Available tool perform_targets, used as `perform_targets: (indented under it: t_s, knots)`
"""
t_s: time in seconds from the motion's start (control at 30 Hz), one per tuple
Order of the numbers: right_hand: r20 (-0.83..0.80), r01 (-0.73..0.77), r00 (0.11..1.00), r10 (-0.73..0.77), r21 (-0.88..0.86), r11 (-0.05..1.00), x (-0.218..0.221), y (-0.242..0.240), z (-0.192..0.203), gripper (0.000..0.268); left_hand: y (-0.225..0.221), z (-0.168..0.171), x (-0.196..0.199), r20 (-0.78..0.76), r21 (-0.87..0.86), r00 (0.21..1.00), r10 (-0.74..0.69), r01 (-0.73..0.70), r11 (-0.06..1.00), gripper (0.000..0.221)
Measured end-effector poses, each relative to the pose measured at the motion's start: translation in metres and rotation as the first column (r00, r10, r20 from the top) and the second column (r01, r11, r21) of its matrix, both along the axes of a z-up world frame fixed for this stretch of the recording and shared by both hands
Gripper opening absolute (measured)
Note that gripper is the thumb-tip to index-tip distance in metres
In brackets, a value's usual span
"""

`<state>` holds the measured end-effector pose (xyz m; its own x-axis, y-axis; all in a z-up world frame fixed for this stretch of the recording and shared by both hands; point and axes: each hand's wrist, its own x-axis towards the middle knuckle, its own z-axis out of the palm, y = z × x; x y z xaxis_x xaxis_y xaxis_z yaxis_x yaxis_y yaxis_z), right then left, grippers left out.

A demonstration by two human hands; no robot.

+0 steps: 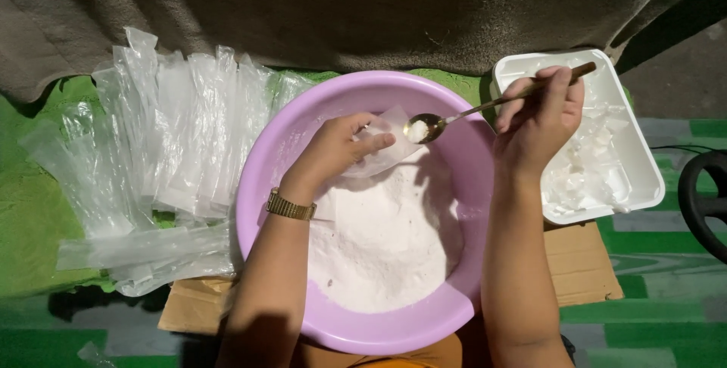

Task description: Filling small plastic bags with white powder using a spoon from a large bowl

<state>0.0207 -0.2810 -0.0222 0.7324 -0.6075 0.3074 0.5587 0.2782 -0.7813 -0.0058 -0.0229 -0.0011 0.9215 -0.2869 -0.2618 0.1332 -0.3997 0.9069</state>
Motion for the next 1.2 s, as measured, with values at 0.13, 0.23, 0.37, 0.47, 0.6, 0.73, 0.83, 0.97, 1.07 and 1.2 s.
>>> perform_targets:
  t_s: [0.13, 0.23, 0.37, 0.47, 0.6, 0.73, 0.83, 0.97, 1.07, 1.2]
  knots:
    - [0.085, -0.077, 0.992, 0.092, -0.158, 0.984, -0.019, 0.028, 0.006, 0.024, -0.002, 0.003, -0.002, -0.141, -0.131, 0.989, 0.038, -0.057, 0.99, 0.046]
    - [0.202, -0.062, 0.973, 0.109, -0.227, 0.972, -0.026, 0.033, 0.0, 0.029, -0.001, 0.02, -0.009, -0.134, -0.126, 0.991, 0.029, -0.046, 0.991, 0.048]
    - [0.251, 0.023, 0.968, -0.01, -0.051, 0.998, -0.018, 0.014, 0.004, 0.026, 0.004, 0.022, -0.008, 0.019, -0.132, 1.0, 0.01, -0.007, 0.991, 0.031]
    - [0.11, 0.092, 0.99, -0.083, -0.076, 0.993, -0.005, 0.002, -0.003, 0.022, 0.011, 0.005, 0.0, 0.177, -0.187, 0.981, 0.084, -0.05, 0.981, 0.022]
    - [-0.511, -0.244, 0.852, 0.114, -0.195, 0.95, -0.008, 0.027, -0.001, 0.024, 0.022, -0.012, 0.005, 0.127, -0.603, 0.957, 0.262, -0.136, 0.786, 0.021]
    - [-0.25, -0.319, 0.948, 0.199, -0.719, 0.617, -0.028, 0.051, 0.003, 0.019, 0.021, -0.009, 0.007, 0.196, -0.656, 0.912, 0.362, -0.153, 0.74, 0.023]
    - [-0.113, -0.236, 0.951, 0.288, -0.865, 0.442, -0.048, 0.08, 0.023, 0.046, 0.014, -0.004, 0.002, 0.264, -0.606, 0.887, 0.379, -0.153, 0.781, 0.019]
    - [-0.104, -0.334, 0.896, 0.433, -0.8, 0.499, -0.065, 0.089, 0.035, 0.023, 0.006, -0.018, 0.004, 0.456, -0.548, 0.858, 0.237, 0.06, 0.835, 0.014]
    - [-0.193, -0.539, 0.801, 0.566, -0.643, 0.544, -0.062, 0.08, 0.022, 0.013, 0.013, -0.007, -0.005, 0.334, -0.565, 0.941, -0.056, 0.247, 0.787, 0.063]
    - [-0.296, -0.72, 0.693, 0.658, -0.333, 0.609, -0.057, 0.065, 0.002, 0.011, 0.015, 0.016, -0.011, 0.118, -0.436, 0.898, -0.423, 0.429, 0.791, 0.083]
